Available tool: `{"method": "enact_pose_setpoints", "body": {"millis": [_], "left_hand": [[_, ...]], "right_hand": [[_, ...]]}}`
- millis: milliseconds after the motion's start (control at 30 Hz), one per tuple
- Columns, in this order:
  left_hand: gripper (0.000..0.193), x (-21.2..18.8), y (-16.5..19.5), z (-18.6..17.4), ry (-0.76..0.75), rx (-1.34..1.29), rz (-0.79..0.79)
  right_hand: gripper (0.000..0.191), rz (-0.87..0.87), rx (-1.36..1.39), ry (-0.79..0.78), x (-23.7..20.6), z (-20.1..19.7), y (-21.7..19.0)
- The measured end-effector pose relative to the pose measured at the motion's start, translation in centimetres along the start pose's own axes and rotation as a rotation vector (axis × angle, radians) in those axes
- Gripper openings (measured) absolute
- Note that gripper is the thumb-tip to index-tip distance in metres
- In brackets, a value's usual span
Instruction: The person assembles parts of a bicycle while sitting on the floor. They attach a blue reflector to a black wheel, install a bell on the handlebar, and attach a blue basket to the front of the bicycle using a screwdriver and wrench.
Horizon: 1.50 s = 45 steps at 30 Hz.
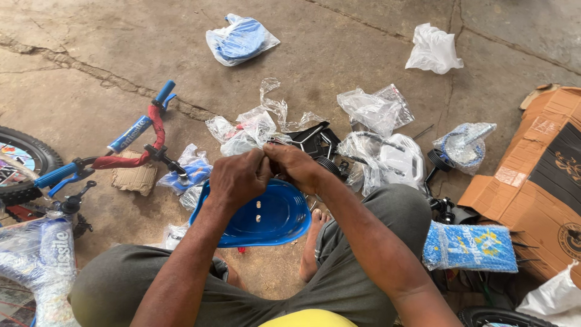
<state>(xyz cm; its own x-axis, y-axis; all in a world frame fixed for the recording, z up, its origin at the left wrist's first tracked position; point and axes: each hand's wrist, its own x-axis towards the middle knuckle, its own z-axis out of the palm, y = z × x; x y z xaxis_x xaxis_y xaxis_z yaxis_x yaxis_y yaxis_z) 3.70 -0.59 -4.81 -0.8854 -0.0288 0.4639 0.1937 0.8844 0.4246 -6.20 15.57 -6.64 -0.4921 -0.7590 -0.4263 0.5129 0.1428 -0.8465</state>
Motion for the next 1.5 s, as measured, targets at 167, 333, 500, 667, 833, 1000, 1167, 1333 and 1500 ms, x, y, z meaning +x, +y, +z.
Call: {"method": "enact_pose_setpoints", "body": {"millis": [167, 333, 500, 667, 833, 1000, 1167, 1333, 1500], "left_hand": [[0.027, 0.1, -1.0, 0.5, -0.034, 0.063, -0.073], [0.028, -0.2, -1.9, 1.4, -0.073, 0.123, -0.122], [0.029, -1.1, -2.7, 3.0, -0.184, 0.084, -0.201], [0.038, -3.3, -3.4, 5.7, -0.558, 0.146, -0.289], [0.045, -5.7, -3.5, 7.4, -0.912, 0.132, -0.319], [0.042, -2.7, -3.8, 6.4, -0.264, -0.098, -0.266], [0.045, 0.3, -1.2, 2.9, 0.029, -0.389, -0.222], [0.037, 0.8, 0.2, 0.4, 0.035, -0.447, -0.213], [0.028, 1.0, -0.2, 0.5, 0.048, -0.432, -0.196]], "right_hand": [[0.040, -0.068, -0.007, -0.012, 1.4, -0.1, 0.9], [0.033, -0.080, -0.589, -0.032, -0.1, -1.2, -0.4], [0.027, 0.070, -0.528, 0.046, 0.7, -2.4, 0.3], [0.019, -0.087, -0.109, 0.373, 2.7, -4.5, 1.6], [0.027, -0.138, 0.050, 0.400, 2.5, -4.4, 0.9], [0.009, -0.128, 0.076, 0.347, 2.1, -1.8, 0.2], [0.027, -0.197, -0.190, 0.346, 1.9, -0.3, 0.8], [0.035, -0.261, 0.030, 0.166, 1.5, 0.1, 0.7], [0.025, -0.288, 0.059, 0.260, 1.0, 0.7, 0.2]]}}
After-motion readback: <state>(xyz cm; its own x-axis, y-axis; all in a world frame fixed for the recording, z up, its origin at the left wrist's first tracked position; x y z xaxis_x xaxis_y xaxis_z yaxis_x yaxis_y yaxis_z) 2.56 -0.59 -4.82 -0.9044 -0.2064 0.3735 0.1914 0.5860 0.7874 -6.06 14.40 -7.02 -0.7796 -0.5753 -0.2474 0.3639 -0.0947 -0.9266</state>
